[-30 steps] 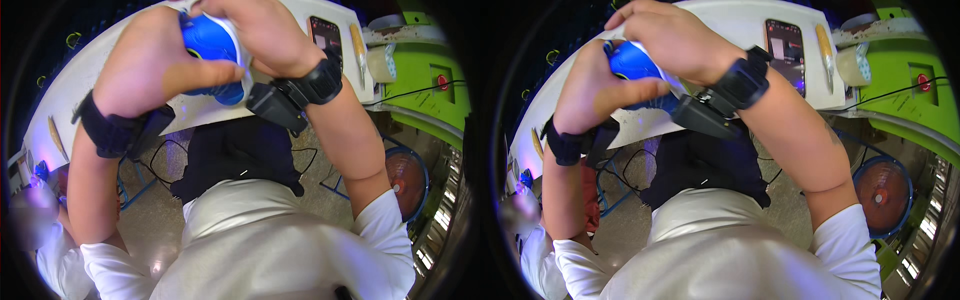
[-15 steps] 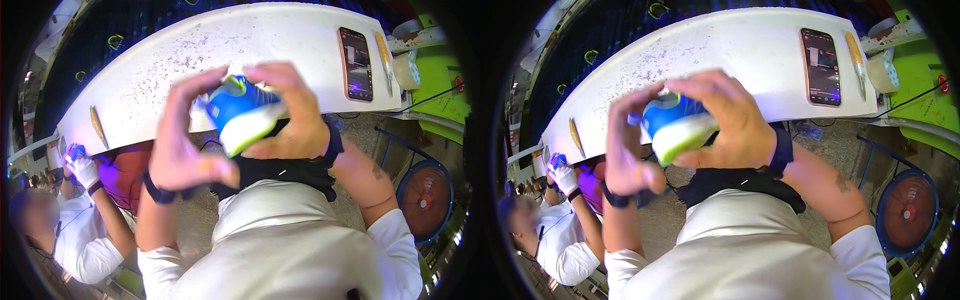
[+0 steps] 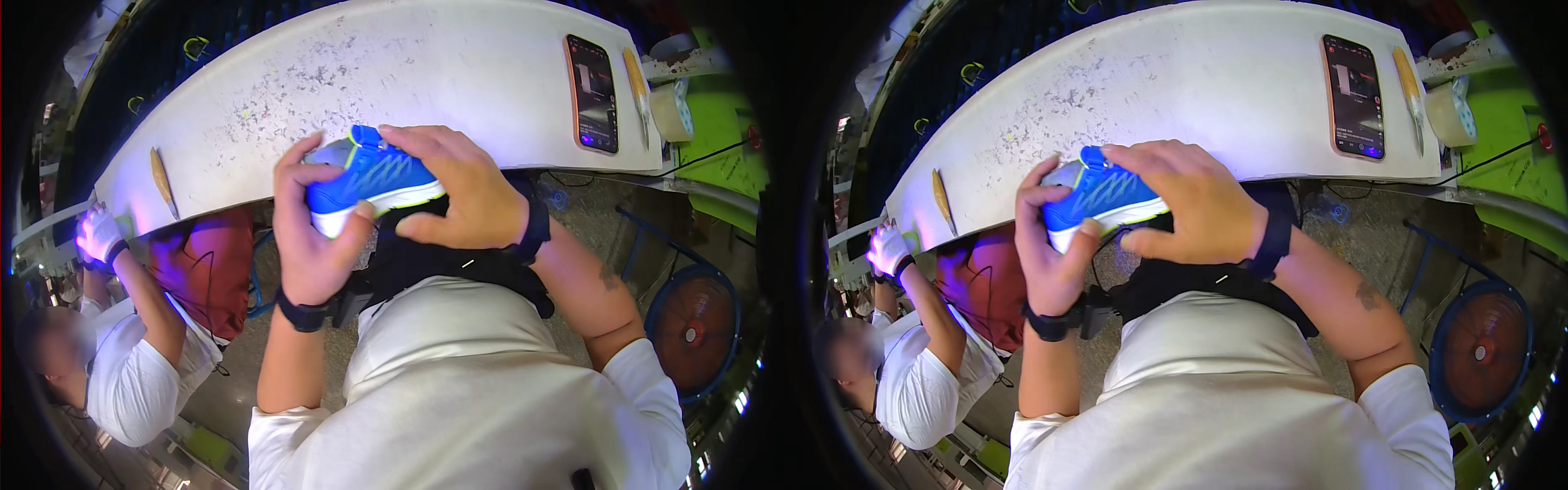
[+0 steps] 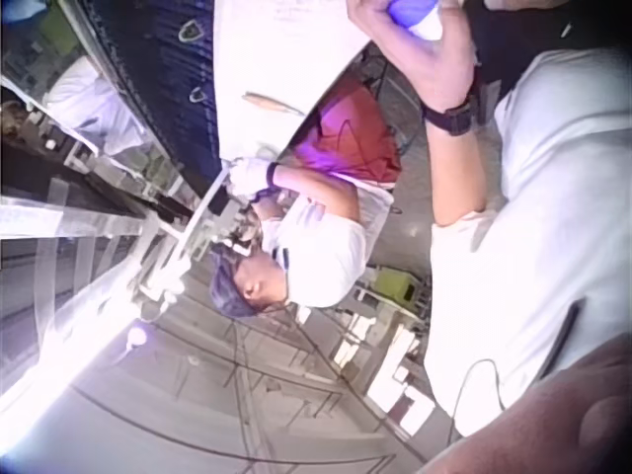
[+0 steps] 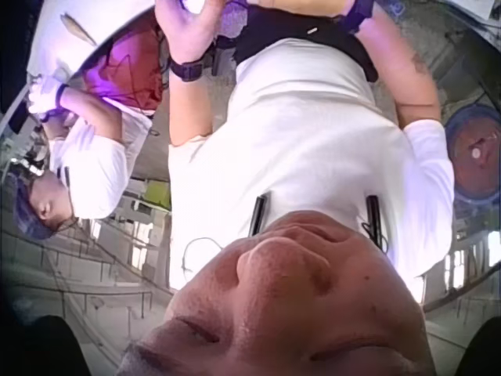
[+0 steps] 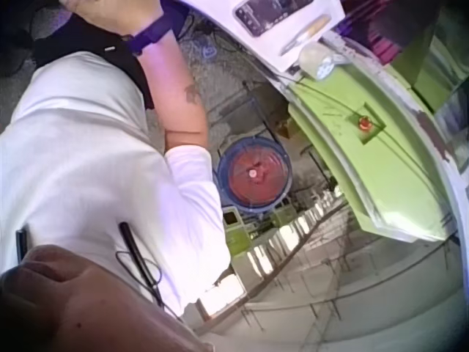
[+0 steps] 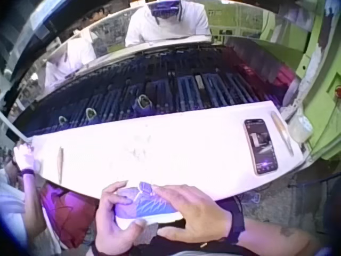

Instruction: Manually attaching the outer sole to the upper part of a shoe.

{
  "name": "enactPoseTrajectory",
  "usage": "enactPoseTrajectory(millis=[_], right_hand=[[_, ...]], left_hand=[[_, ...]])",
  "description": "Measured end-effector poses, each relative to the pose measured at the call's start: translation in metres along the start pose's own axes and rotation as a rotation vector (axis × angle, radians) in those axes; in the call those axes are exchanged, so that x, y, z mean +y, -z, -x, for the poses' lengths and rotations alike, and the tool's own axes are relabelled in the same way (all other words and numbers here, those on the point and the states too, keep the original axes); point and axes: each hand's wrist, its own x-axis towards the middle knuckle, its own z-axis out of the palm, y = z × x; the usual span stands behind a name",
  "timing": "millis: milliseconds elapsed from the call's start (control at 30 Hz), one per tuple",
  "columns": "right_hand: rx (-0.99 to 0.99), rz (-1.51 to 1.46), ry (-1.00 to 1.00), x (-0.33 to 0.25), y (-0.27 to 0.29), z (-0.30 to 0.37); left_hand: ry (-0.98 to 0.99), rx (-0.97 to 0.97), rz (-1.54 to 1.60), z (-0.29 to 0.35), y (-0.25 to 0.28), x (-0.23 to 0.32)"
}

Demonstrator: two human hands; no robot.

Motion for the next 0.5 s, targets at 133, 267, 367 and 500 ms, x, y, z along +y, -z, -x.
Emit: enactPoseTrajectory(millis=[133, 267, 367, 500], right_hand=[[0.023, -0.103, -0.080, 0.010, -0.006, 0.007], [-0.056, -0.080, -0.102, 0.007, -0.001, 0.002], [-0.100, 0.016, -0.168, -0.002, 0.005, -0.006], [-0.187, -0.225, -0.448, -0.009, 0.040, -0.013]], left_hand=[[0.175, 0.062, 0.082, -0.006, -0.008, 0.009], [0.201, 0.130, 0.197, -0.010, -0.009, 0.000], [0.183, 0.116, 0.207, -0.015, -0.004, -0.011], [0.308, -0.009, 0.733, -0.022, 0.002, -0.029]])
